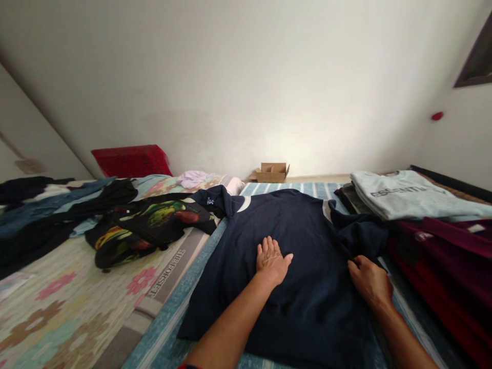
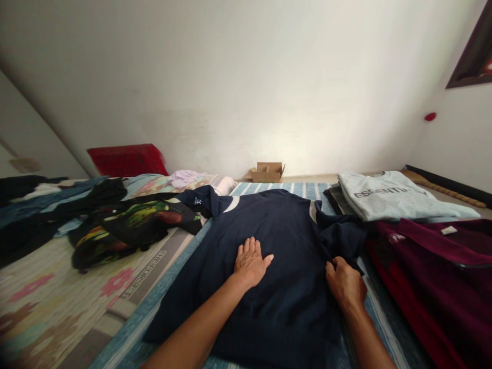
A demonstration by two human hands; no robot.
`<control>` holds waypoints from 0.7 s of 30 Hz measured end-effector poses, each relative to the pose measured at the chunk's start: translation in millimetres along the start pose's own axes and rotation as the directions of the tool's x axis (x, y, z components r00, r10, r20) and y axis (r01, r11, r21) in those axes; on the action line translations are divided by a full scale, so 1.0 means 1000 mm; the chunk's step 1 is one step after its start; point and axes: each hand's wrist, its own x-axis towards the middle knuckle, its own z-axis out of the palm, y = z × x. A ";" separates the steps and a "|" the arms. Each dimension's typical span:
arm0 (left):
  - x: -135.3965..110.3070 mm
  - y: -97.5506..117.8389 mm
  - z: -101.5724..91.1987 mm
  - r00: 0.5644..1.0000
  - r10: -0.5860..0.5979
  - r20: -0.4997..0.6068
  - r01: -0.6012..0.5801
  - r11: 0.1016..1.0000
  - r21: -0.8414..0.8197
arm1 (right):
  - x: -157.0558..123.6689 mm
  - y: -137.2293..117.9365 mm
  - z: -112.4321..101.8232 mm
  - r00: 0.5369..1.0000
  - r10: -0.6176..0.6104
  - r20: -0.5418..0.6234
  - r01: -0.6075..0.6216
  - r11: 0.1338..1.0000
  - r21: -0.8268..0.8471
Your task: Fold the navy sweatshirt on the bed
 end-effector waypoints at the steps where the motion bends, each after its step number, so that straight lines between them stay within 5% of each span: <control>1: -0.001 0.001 0.000 1.000 -0.004 -0.011 0.004 1.000 0.015 | 0.000 0.000 0.000 1.000 -0.001 0.002 0.001 1.000 0.003; 7: -0.007 0.003 -0.004 0.996 0.000 -0.093 0.006 0.998 0.058 | 0.000 -0.001 -0.001 1.000 0.011 0.025 -0.011 1.000 0.019; 21: -0.011 -0.011 -0.002 0.999 0.034 0.037 -0.033 0.999 -0.032 | 0.002 -0.004 -0.002 1.000 -0.004 0.007 0.004 1.000 0.028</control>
